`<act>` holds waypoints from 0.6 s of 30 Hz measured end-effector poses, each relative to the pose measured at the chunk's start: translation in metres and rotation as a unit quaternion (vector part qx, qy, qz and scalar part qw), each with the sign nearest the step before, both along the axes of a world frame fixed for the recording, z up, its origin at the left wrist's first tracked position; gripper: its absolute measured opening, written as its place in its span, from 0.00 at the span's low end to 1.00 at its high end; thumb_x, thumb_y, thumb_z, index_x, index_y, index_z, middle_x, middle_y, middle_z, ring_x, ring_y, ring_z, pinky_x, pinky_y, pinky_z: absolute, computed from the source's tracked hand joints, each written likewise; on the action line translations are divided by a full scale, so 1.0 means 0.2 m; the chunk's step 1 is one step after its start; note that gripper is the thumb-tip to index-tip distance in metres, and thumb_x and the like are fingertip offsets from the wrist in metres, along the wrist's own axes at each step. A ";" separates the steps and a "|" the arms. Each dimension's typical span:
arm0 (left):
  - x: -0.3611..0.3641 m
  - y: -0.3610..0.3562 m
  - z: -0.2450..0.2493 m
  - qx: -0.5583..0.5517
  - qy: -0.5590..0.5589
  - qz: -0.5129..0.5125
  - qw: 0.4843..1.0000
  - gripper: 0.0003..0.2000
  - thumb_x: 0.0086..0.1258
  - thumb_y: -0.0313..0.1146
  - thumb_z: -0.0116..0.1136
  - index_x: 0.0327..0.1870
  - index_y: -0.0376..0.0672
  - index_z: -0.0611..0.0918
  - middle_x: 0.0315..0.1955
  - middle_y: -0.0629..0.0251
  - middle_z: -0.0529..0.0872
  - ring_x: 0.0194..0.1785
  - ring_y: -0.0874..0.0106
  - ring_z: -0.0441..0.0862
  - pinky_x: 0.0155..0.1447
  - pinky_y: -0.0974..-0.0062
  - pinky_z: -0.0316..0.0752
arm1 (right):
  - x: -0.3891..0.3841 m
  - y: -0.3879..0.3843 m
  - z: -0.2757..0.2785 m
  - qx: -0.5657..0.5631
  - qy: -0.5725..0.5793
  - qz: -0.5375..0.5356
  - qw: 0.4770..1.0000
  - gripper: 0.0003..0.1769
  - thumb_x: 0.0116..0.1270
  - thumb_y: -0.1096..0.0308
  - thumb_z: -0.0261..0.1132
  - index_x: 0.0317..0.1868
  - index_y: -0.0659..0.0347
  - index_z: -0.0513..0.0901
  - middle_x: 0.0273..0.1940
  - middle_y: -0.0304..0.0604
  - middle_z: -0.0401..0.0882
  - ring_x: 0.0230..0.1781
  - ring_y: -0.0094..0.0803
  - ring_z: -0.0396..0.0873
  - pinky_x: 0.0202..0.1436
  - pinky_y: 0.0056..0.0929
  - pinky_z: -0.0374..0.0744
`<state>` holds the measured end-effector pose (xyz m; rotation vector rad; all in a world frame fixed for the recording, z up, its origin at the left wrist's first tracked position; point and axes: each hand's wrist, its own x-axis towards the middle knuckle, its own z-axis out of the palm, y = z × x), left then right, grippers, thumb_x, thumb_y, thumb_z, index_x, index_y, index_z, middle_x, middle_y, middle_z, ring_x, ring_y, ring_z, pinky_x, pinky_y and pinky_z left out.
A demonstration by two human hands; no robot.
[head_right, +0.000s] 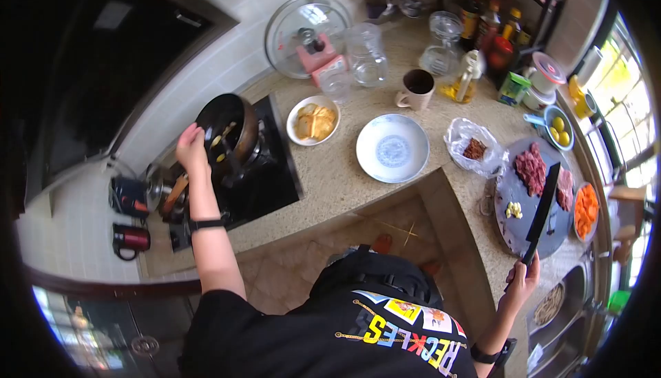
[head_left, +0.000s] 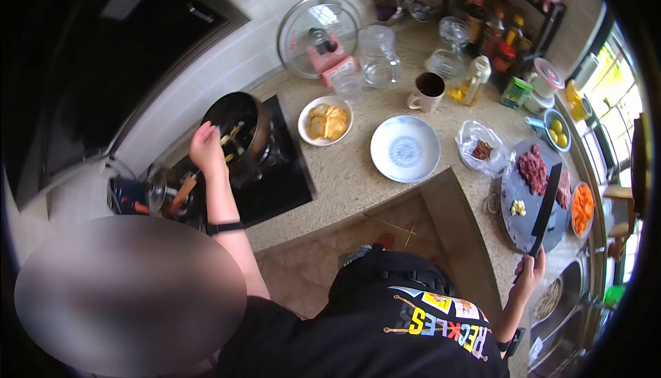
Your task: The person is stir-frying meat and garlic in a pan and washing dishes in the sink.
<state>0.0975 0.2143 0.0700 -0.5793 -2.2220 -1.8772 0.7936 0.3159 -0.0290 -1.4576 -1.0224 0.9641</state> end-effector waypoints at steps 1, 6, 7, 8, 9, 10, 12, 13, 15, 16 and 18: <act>0.09 0.04 0.03 0.059 0.039 -0.047 0.996 0.15 0.60 0.20 0.60 0.49 0.34 0.80 0.44 0.57 0.84 0.47 0.72 0.81 0.53 0.77 0.74 | -0.01 -0.02 0.03 -0.032 -0.026 -0.016 0.999 0.25 0.61 0.73 0.56 0.61 0.63 0.71 0.21 0.28 0.66 0.15 0.12 0.61 0.15 0.13 0.60; 0.72 0.24 0.15 0.026 0.015 -0.227 0.973 0.13 0.69 0.26 0.54 0.53 0.35 0.78 0.47 0.61 0.82 0.51 0.74 0.78 0.53 0.76 0.73 | -0.05 -0.05 0.13 0.029 -0.004 -0.049 0.998 0.23 0.65 0.70 0.57 0.61 0.64 0.70 0.20 0.27 0.65 0.14 0.13 0.60 0.15 0.15 0.59; 0.82 0.29 0.13 0.017 0.026 -0.252 0.967 0.12 0.69 0.25 0.54 0.52 0.35 0.78 0.45 0.62 0.82 0.49 0.76 0.79 0.50 0.78 0.73 | -0.06 -0.05 0.17 0.037 -0.023 -0.064 0.997 0.21 0.66 0.69 0.58 0.59 0.63 0.71 0.20 0.28 0.66 0.14 0.13 0.61 0.16 0.15 0.60; 0.94 0.34 0.12 0.003 0.036 -0.300 0.953 0.11 0.69 0.25 0.54 0.51 0.35 0.78 0.44 0.63 0.82 0.47 0.77 0.79 0.48 0.80 0.73 | -0.05 -0.04 0.17 0.051 -0.013 -0.089 0.995 0.19 0.67 0.68 0.58 0.57 0.63 0.71 0.20 0.29 0.66 0.14 0.14 0.62 0.16 0.15 0.61; 1.02 0.40 0.06 0.012 0.051 -0.363 0.930 0.11 0.69 0.25 0.54 0.50 0.35 0.79 0.42 0.63 0.82 0.44 0.77 0.79 0.46 0.81 0.74 | -0.01 -0.03 0.16 0.073 0.012 -0.084 0.994 0.17 0.68 0.69 0.57 0.56 0.63 0.70 0.20 0.29 0.67 0.14 0.14 0.63 0.16 0.15 0.61; 1.12 0.49 0.03 0.006 0.011 -0.401 0.916 0.10 0.69 0.25 0.55 0.49 0.35 0.79 0.41 0.63 0.82 0.43 0.77 0.79 0.45 0.81 0.74 | 0.03 -0.02 0.16 0.079 0.016 -0.087 0.993 0.15 0.69 0.71 0.56 0.55 0.63 0.70 0.20 0.30 0.67 0.14 0.14 0.62 0.16 0.15 0.61; 1.31 0.64 -0.04 -0.003 -0.067 -0.477 0.877 0.10 0.68 0.24 0.54 0.49 0.35 0.79 0.40 0.64 0.82 0.42 0.78 0.78 0.44 0.82 0.74 | 0.09 -0.01 0.16 0.061 0.026 -0.077 0.995 0.14 0.70 0.69 0.56 0.54 0.62 0.70 0.20 0.29 0.66 0.13 0.14 0.62 0.15 0.15 0.61; 1.40 0.72 -0.07 -0.006 -0.103 -0.515 0.851 0.10 0.68 0.22 0.54 0.49 0.34 0.79 0.40 0.65 0.82 0.43 0.78 0.78 0.43 0.82 0.74 | 0.11 0.00 0.15 0.045 0.029 -0.070 0.996 0.14 0.70 0.69 0.57 0.53 0.62 0.71 0.20 0.29 0.66 0.13 0.13 0.62 0.15 0.15 0.61; 1.59 0.88 -0.17 -0.021 -0.155 -0.576 0.803 0.11 0.67 0.22 0.54 0.49 0.34 0.79 0.40 0.64 0.82 0.43 0.79 0.79 0.42 0.82 0.75 | 0.18 0.03 0.10 0.007 0.061 -0.057 0.996 0.12 0.71 0.68 0.56 0.52 0.61 0.71 0.19 0.29 0.66 0.12 0.13 0.62 0.14 0.15 0.60; 1.70 0.95 -0.20 -0.041 -0.142 -0.587 0.796 0.11 0.67 0.22 0.54 0.49 0.34 0.79 0.40 0.65 0.82 0.42 0.79 0.79 0.43 0.82 0.75 | 0.22 0.04 0.07 -0.015 0.075 -0.053 0.996 0.12 0.71 0.68 0.56 0.52 0.61 0.71 0.19 0.29 0.66 0.12 0.14 0.62 0.13 0.15 0.60; 1.92 1.08 -0.27 -0.054 -0.164 -0.645 0.744 0.11 0.68 0.24 0.55 0.50 0.34 0.79 0.39 0.66 0.82 0.42 0.78 0.79 0.45 0.81 0.76 | 0.30 0.06 -0.02 -0.057 0.101 -0.043 0.992 0.11 0.71 0.67 0.56 0.51 0.60 0.71 0.20 0.30 0.67 0.12 0.15 0.62 0.13 0.16 0.60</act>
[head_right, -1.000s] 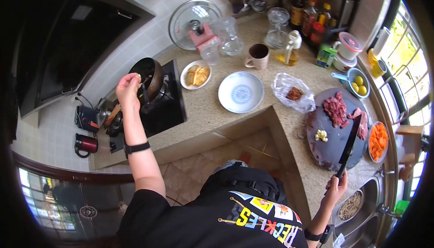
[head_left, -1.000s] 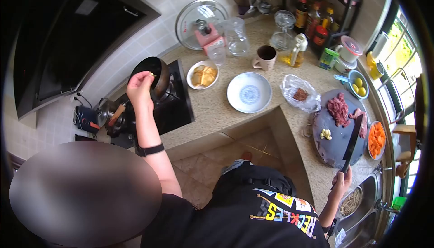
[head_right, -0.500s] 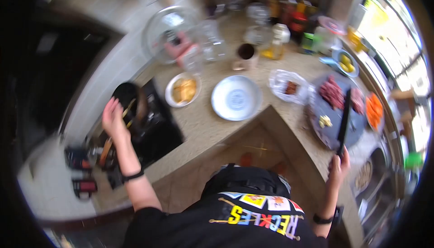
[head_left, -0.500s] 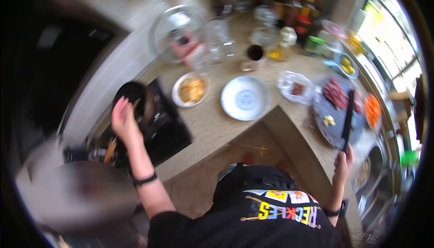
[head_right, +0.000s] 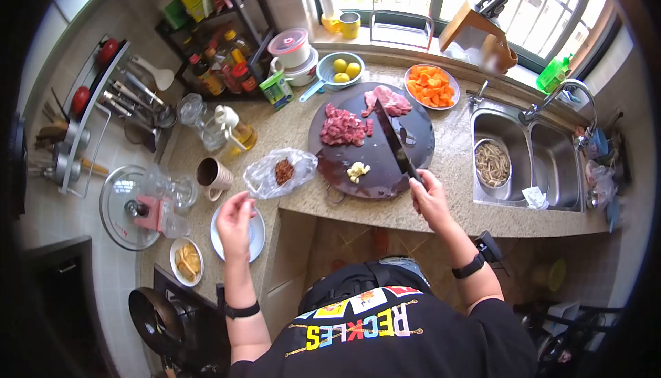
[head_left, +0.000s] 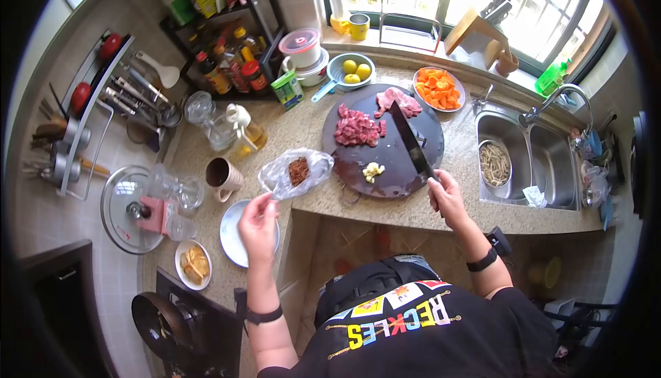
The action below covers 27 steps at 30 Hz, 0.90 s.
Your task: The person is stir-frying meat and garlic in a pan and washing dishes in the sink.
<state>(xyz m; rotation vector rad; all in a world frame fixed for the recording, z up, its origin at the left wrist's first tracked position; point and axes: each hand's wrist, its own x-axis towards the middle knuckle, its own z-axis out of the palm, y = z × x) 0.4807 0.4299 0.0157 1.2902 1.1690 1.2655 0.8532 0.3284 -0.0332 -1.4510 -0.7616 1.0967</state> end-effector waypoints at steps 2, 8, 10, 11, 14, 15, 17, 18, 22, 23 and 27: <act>0.22 0.11 -0.04 -0.016 0.018 -0.044 0.999 0.12 0.68 0.25 0.56 0.51 0.34 0.78 0.40 0.65 0.82 0.43 0.78 0.79 0.47 0.81 0.75 | 0.05 0.01 -0.03 -0.027 0.048 0.008 0.998 0.10 0.71 0.66 0.55 0.49 0.60 0.71 0.20 0.31 0.67 0.11 0.16 0.62 0.13 0.16 0.61; 0.73 0.45 -0.31 -0.058 0.012 -0.144 0.988 0.18 0.71 0.34 0.55 0.59 0.37 0.73 0.50 0.64 0.78 0.51 0.77 0.76 0.54 0.78 0.73 | 0.23 0.08 -0.15 -0.097 0.170 0.038 0.980 0.09 0.72 0.65 0.52 0.49 0.57 0.73 0.20 0.33 0.68 0.13 0.19 0.63 0.15 0.18 0.63; 0.87 0.50 -0.32 -0.096 -0.025 -0.155 0.983 0.20 0.72 0.35 0.54 0.61 0.38 0.70 0.53 0.63 0.77 0.54 0.76 0.75 0.57 0.77 0.72 | 0.25 0.10 -0.20 -0.128 0.186 0.047 0.973 0.11 0.71 0.63 0.52 0.50 0.57 0.72 0.19 0.34 0.67 0.13 0.20 0.63 0.16 0.19 0.63; 0.92 0.52 -0.33 -0.134 -0.065 -0.140 0.979 0.22 0.72 0.37 0.53 0.63 0.36 0.68 0.56 0.60 0.74 0.58 0.73 0.72 0.60 0.75 0.69 | 0.25 0.11 -0.21 -0.133 0.199 0.057 0.969 0.12 0.71 0.63 0.51 0.50 0.57 0.72 0.19 0.34 0.67 0.13 0.20 0.63 0.16 0.20 0.63; 1.02 0.63 -0.49 -0.111 -0.078 -0.118 0.984 0.25 0.73 0.38 0.51 0.66 0.34 0.63 0.61 0.55 0.69 0.64 0.68 0.67 0.66 0.73 0.63 | 0.24 0.15 -0.24 -0.144 0.239 0.071 0.958 0.12 0.72 0.63 0.50 0.50 0.57 0.71 0.19 0.35 0.67 0.13 0.21 0.63 0.16 0.20 0.63; 1.06 0.67 -0.51 -0.049 -0.050 -0.112 0.991 0.27 0.73 0.38 0.51 0.67 0.32 0.61 0.63 0.53 0.67 0.67 0.66 0.65 0.69 0.72 0.59 | 0.24 0.17 -0.25 -0.140 0.246 0.080 0.956 0.12 0.72 0.63 0.50 0.50 0.57 0.71 0.19 0.35 0.67 0.13 0.21 0.63 0.16 0.20 0.63; 1.12 0.71 -0.56 0.048 0.075 -0.066 0.994 0.30 0.70 0.43 0.56 0.64 0.28 0.63 0.62 0.47 0.67 0.66 0.61 0.65 0.69 0.67 0.58 | 0.22 0.23 -0.24 -0.143 0.252 0.082 0.953 0.11 0.72 0.64 0.49 0.50 0.57 0.71 0.19 0.35 0.67 0.13 0.21 0.63 0.16 0.20 0.63; 1.12 0.74 -0.56 0.089 0.171 -0.054 0.980 0.32 0.68 0.45 0.57 0.64 0.28 0.63 0.63 0.45 0.65 0.67 0.56 0.64 0.70 0.64 0.57 | 0.20 0.25 -0.23 -0.147 0.255 0.081 0.952 0.11 0.72 0.64 0.49 0.50 0.57 0.71 0.19 0.35 0.67 0.12 0.21 0.63 0.16 0.20 0.63; 1.18 0.85 -0.63 0.154 0.355 -0.004 0.922 0.41 0.59 0.56 0.61 0.65 0.34 0.64 0.65 0.40 0.62 0.68 0.43 0.57 0.71 0.55 0.53 | 0.16 0.35 -0.22 -0.156 0.250 0.097 0.951 0.11 0.72 0.63 0.48 0.50 0.55 0.70 0.19 0.36 0.66 0.12 0.22 0.62 0.17 0.21 0.63; 1.20 0.88 -0.65 0.161 0.416 0.014 0.895 0.42 0.56 0.58 0.62 0.65 0.36 0.64 0.65 0.40 0.62 0.69 0.43 0.56 0.71 0.54 0.52 | 0.15 0.37 -0.22 -0.157 0.250 0.095 0.951 0.11 0.72 0.63 0.48 0.50 0.55 0.70 0.19 0.36 0.66 0.12 0.22 0.62 0.17 0.21 0.63; 1.25 0.89 -0.64 0.159 0.420 -0.026 0.893 0.41 0.51 0.60 0.65 0.61 0.38 0.70 0.63 0.46 0.66 0.67 0.48 0.61 0.69 0.52 0.55 | 0.13 0.43 -0.19 -0.168 0.266 0.096 0.945 0.13 0.72 0.64 0.48 0.53 0.56 0.70 0.19 0.36 0.65 0.12 0.21 0.61 0.17 0.21 0.64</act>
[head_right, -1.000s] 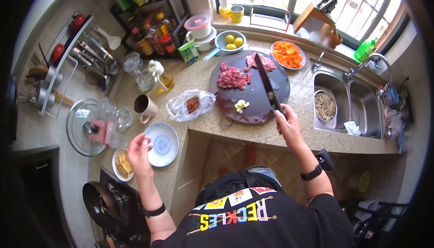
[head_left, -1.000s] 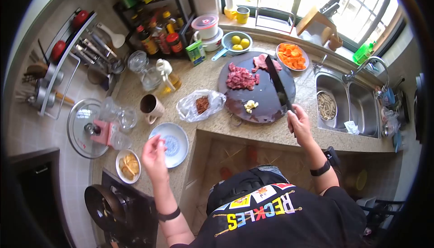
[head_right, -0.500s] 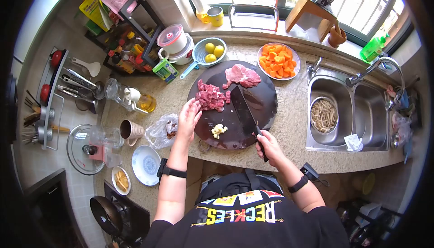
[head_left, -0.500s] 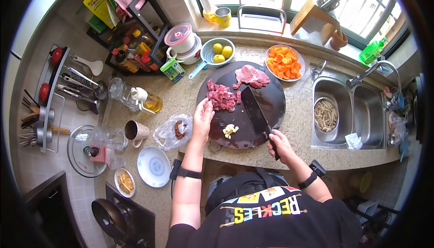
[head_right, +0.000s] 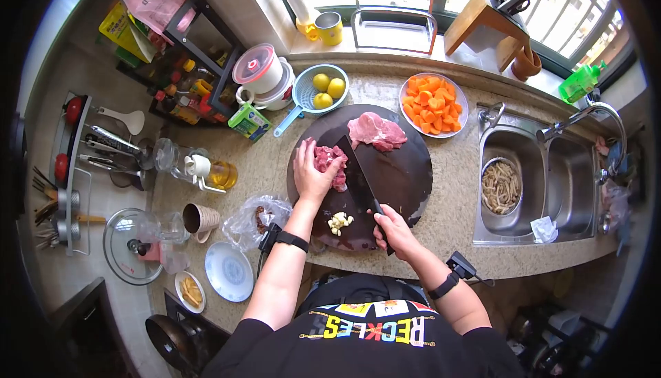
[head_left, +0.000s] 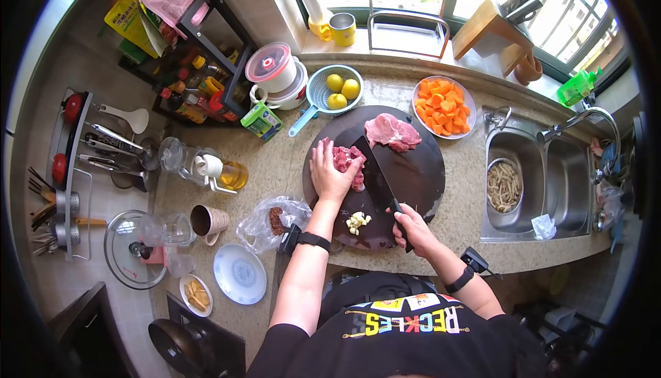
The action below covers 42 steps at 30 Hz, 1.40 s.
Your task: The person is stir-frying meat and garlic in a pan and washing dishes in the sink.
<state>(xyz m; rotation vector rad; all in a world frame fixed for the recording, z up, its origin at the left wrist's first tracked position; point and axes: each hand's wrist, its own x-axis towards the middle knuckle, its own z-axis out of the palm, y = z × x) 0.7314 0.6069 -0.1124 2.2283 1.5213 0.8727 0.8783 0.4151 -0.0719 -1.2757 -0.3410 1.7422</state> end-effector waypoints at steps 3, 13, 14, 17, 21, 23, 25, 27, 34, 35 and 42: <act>0.03 -0.03 0.05 0.019 -0.005 0.003 1.000 0.36 0.49 0.57 0.67 0.55 0.39 0.76 0.60 0.52 0.71 0.63 0.54 0.68 0.65 0.59 0.63 | 0.01 0.04 -0.01 -0.001 -0.003 0.014 1.000 0.13 0.73 0.63 0.48 0.54 0.55 0.70 0.18 0.35 0.64 0.11 0.21 0.61 0.16 0.21 0.63; 0.09 -0.01 0.00 0.049 -0.095 0.070 0.992 0.22 0.48 0.42 0.70 0.44 0.43 0.82 0.50 0.56 0.78 0.52 0.57 0.78 0.54 0.65 0.74 | 0.02 0.20 0.02 -0.014 0.015 0.075 0.997 0.14 0.74 0.61 0.49 0.55 0.55 0.71 0.17 0.33 0.61 0.11 0.19 0.59 0.14 0.19 0.59; 0.09 -0.02 -0.01 0.039 -0.122 0.086 0.988 0.20 0.49 0.40 0.70 0.43 0.43 0.82 0.49 0.57 0.79 0.51 0.58 0.78 0.54 0.66 0.75 | 0.00 0.21 0.01 -0.012 0.015 0.078 0.997 0.14 0.74 0.61 0.48 0.55 0.55 0.71 0.17 0.33 0.61 0.11 0.19 0.58 0.14 0.19 0.59; 0.09 -0.02 0.00 0.034 -0.172 0.109 0.978 0.18 0.50 0.35 0.70 0.43 0.44 0.82 0.47 0.58 0.79 0.49 0.59 0.79 0.53 0.67 0.75 | -0.06 0.23 0.00 -0.007 0.020 0.079 0.997 0.14 0.74 0.62 0.49 0.55 0.55 0.70 0.18 0.33 0.61 0.11 0.19 0.58 0.14 0.19 0.59; 0.08 -0.02 -0.01 0.048 -0.213 0.115 0.969 0.15 0.51 0.31 0.68 0.42 0.43 0.82 0.46 0.59 0.79 0.48 0.60 0.79 0.52 0.67 0.75 | -0.08 0.21 0.01 0.009 0.026 0.080 0.996 0.14 0.74 0.63 0.49 0.55 0.56 0.70 0.18 0.33 0.61 0.10 0.19 0.58 0.14 0.20 0.59; 0.09 -0.03 -0.01 0.042 -0.229 0.122 0.965 0.14 0.51 0.31 0.68 0.41 0.43 0.82 0.46 0.59 0.79 0.48 0.61 0.79 0.52 0.67 0.75 | -0.08 0.21 0.02 0.007 0.028 0.079 0.996 0.14 0.74 0.63 0.48 0.56 0.56 0.69 0.17 0.33 0.60 0.10 0.19 0.58 0.14 0.20 0.58; 0.10 -0.04 0.02 0.038 -0.245 0.129 0.960 0.14 0.52 0.30 0.68 0.41 0.43 0.83 0.46 0.59 0.79 0.48 0.61 0.79 0.52 0.67 0.75 | -0.07 0.20 0.05 0.006 0.030 0.079 0.996 0.14 0.74 0.63 0.48 0.56 0.56 0.69 0.17 0.33 0.60 0.10 0.19 0.58 0.14 0.20 0.58; 0.12 -0.05 0.04 0.009 -0.269 0.140 0.953 0.11 0.52 0.29 0.68 0.38 0.42 0.83 0.45 0.59 0.79 0.48 0.62 0.79 0.52 0.68 0.75 | -0.06 0.19 0.08 -0.019 0.066 0.071 0.995 0.14 0.74 0.63 0.47 0.55 0.56 0.69 0.17 0.33 0.59 0.10 0.19 0.56 0.14 0.20 0.57; 0.22 -0.07 0.13 0.035 -0.210 0.096 0.972 0.11 0.52 0.28 0.65 0.38 0.38 0.82 0.42 0.57 0.80 0.45 0.60 0.80 0.50 0.68 0.76 | -0.01 0.14 0.12 -0.028 0.129 0.042 0.990 0.14 0.75 0.61 0.46 0.56 0.55 0.69 0.17 0.33 0.59 0.10 0.19 0.54 0.15 0.19 0.56; 0.23 -0.08 0.14 0.024 -0.204 0.092 0.974 0.11 0.52 0.29 0.65 0.37 0.39 0.82 0.42 0.58 0.80 0.45 0.60 0.79 0.50 0.67 0.75 | 0.00 0.12 0.11 -0.022 0.152 0.034 0.988 0.15 0.74 0.60 0.46 0.56 0.54 0.69 0.17 0.33 0.59 0.10 0.18 0.54 0.14 0.19 0.57; 0.29 -0.15 0.17 0.014 -0.163 0.088 0.983 0.11 0.49 0.30 0.64 0.35 0.41 0.82 0.41 0.61 0.81 0.45 0.60 0.79 0.49 0.66 0.75 | 0.04 0.01 0.06 0.000 0.202 0.010 0.979 0.16 0.74 0.56 0.48 0.56 0.53 0.68 0.16 0.32 0.59 0.09 0.18 0.54 0.14 0.19 0.58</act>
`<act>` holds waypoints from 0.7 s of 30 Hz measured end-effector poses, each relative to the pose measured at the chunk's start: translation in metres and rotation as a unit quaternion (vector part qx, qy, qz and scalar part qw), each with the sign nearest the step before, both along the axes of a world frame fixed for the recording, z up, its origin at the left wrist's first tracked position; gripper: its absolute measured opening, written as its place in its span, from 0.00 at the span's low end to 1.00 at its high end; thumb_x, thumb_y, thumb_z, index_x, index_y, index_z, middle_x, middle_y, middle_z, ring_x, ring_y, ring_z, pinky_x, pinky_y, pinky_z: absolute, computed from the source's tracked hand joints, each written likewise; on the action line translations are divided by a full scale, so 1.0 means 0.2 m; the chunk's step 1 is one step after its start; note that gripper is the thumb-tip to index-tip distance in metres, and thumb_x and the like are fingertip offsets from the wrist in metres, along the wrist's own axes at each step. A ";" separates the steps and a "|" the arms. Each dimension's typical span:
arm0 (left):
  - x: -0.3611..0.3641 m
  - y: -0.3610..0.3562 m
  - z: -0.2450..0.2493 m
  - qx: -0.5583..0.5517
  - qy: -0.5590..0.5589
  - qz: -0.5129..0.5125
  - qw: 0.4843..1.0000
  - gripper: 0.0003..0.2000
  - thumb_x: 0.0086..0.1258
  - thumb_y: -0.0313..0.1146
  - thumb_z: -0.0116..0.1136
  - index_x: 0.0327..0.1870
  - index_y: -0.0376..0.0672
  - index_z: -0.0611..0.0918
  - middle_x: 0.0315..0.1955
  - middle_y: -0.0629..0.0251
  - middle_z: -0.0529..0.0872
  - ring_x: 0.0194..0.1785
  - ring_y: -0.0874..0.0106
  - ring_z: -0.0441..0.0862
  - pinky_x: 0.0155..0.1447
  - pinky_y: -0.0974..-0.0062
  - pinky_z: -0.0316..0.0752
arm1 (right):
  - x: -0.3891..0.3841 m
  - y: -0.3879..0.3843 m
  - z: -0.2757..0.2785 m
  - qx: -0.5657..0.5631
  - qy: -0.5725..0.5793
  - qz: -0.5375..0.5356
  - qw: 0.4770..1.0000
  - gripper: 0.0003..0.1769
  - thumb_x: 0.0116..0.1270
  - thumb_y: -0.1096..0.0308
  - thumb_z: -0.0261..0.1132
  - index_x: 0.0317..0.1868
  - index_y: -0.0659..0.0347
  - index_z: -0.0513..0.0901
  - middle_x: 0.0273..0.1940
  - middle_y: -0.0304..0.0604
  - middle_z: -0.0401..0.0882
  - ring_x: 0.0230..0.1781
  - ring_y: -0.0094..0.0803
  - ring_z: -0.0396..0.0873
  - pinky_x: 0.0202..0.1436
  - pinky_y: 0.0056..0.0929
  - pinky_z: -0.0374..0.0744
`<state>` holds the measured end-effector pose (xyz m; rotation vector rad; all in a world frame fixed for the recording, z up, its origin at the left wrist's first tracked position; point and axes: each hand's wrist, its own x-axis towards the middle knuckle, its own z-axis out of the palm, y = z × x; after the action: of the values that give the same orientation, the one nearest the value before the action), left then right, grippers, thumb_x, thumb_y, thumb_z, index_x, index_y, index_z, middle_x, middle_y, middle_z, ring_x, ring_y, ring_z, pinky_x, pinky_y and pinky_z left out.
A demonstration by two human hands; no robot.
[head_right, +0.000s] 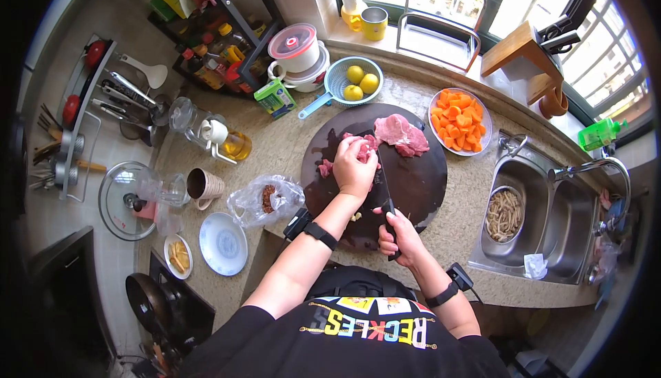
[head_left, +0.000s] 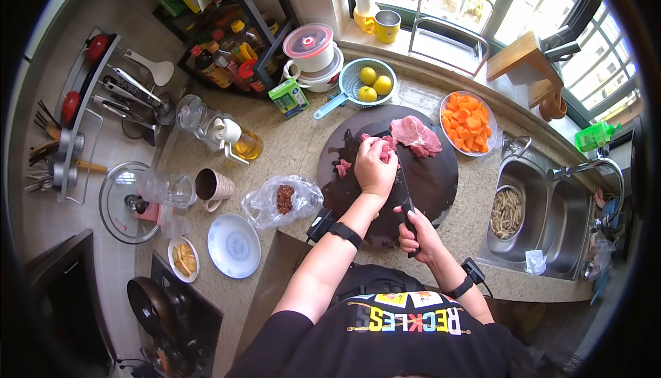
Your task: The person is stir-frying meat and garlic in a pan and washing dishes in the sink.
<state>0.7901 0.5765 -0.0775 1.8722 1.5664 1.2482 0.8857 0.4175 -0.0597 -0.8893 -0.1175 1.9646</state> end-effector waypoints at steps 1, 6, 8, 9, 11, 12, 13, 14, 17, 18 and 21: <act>0.01 -0.01 0.00 0.007 -0.004 0.001 1.000 0.11 0.49 0.30 0.64 0.36 0.41 0.82 0.41 0.61 0.80 0.44 0.60 0.79 0.49 0.66 0.75 | 0.01 -0.01 0.00 0.003 0.000 0.002 1.000 0.16 0.74 0.56 0.48 0.56 0.53 0.68 0.16 0.32 0.59 0.09 0.18 0.54 0.14 0.19 0.58; 0.03 -0.06 0.08 0.018 -0.007 0.014 1.000 0.11 0.49 0.30 0.64 0.35 0.41 0.82 0.41 0.61 0.80 0.44 0.60 0.79 0.49 0.65 0.75 | 0.05 -0.05 0.04 0.029 0.022 0.006 0.999 0.17 0.74 0.55 0.49 0.57 0.52 0.68 0.16 0.32 0.59 0.09 0.17 0.54 0.14 0.18 0.57; 0.02 -0.07 0.13 0.037 0.002 0.021 0.999 0.11 0.49 0.30 0.65 0.35 0.41 0.82 0.41 0.61 0.80 0.44 0.60 0.79 0.49 0.65 0.75 | 0.05 -0.06 0.06 0.035 0.021 0.014 0.999 0.16 0.74 0.55 0.48 0.57 0.51 0.68 0.16 0.31 0.58 0.09 0.17 0.53 0.13 0.17 0.56; 0.02 -0.07 0.14 0.033 0.006 0.021 0.999 0.11 0.49 0.30 0.65 0.35 0.41 0.82 0.41 0.61 0.80 0.44 0.59 0.79 0.49 0.65 0.75 | 0.05 -0.06 0.07 0.040 0.021 0.018 0.999 0.16 0.74 0.54 0.47 0.57 0.51 0.68 0.16 0.31 0.58 0.08 0.16 0.53 0.12 0.17 0.55; 0.00 -0.08 0.17 0.032 0.012 0.028 0.999 0.11 0.48 0.30 0.65 0.35 0.40 0.82 0.41 0.61 0.80 0.45 0.59 0.79 0.49 0.66 0.75 | 0.05 -0.05 0.10 0.046 0.018 0.030 0.998 0.16 0.74 0.55 0.47 0.57 0.51 0.68 0.16 0.31 0.58 0.08 0.16 0.53 0.13 0.17 0.55; -0.02 -0.08 0.19 0.045 0.011 0.039 0.998 0.11 0.48 0.30 0.65 0.34 0.40 0.82 0.41 0.61 0.80 0.44 0.59 0.79 0.49 0.65 0.75 | 0.04 -0.05 0.12 0.047 0.016 0.035 0.998 0.16 0.74 0.55 0.47 0.57 0.51 0.68 0.16 0.31 0.58 0.08 0.16 0.53 0.13 0.17 0.55; -0.03 -0.09 0.21 0.058 0.010 0.051 0.997 0.11 0.48 0.30 0.65 0.34 0.40 0.81 0.41 0.61 0.80 0.44 0.59 0.79 0.49 0.65 0.75 | 0.03 -0.05 0.13 0.049 0.018 0.042 0.998 0.16 0.74 0.55 0.47 0.57 0.51 0.68 0.16 0.31 0.58 0.08 0.16 0.53 0.13 0.17 0.55; -0.05 -0.10 0.23 0.060 0.012 0.059 0.996 0.11 0.48 0.30 0.65 0.34 0.40 0.81 0.41 0.61 0.80 0.44 0.59 0.79 0.49 0.65 0.75 | 0.03 -0.05 0.15 0.053 0.013 0.052 0.997 0.16 0.74 0.55 0.48 0.57 0.51 0.68 0.16 0.31 0.58 0.09 0.17 0.53 0.13 0.17 0.56; -0.16 -0.13 0.31 0.075 0.008 0.101 0.992 0.11 0.49 0.30 0.66 0.34 0.41 0.82 0.41 0.60 0.80 0.43 0.59 0.80 0.47 0.65 0.76 | -0.03 -0.03 0.23 0.064 0.005 0.088 0.994 0.16 0.74 0.56 0.49 0.57 0.52 0.68 0.16 0.32 0.58 0.09 0.18 0.53 0.14 0.19 0.57; -0.20 -0.13 0.34 0.078 0.011 0.113 0.990 0.11 0.49 0.30 0.66 0.34 0.41 0.82 0.41 0.60 0.80 0.43 0.59 0.80 0.47 0.65 0.76 | -0.05 -0.03 0.25 0.066 -0.001 0.101 0.993 0.16 0.74 0.56 0.49 0.57 0.52 0.68 0.16 0.32 0.58 0.09 0.18 0.53 0.14 0.19 0.56; -0.35 -0.19 0.42 0.094 0.009 0.160 0.983 0.10 0.50 0.31 0.66 0.33 0.42 0.83 0.39 0.60 0.82 0.44 0.60 0.81 0.48 0.67 0.77 | -0.15 -0.03 0.30 0.079 0.010 0.132 0.988 0.15 0.74 0.57 0.48 0.56 0.52 0.69 0.16 0.32 0.58 0.09 0.18 0.53 0.13 0.19 0.56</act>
<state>0.7204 0.5391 0.0073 1.7924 1.8735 1.5669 0.8554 0.4119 -0.0003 -0.7806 -0.3921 2.1741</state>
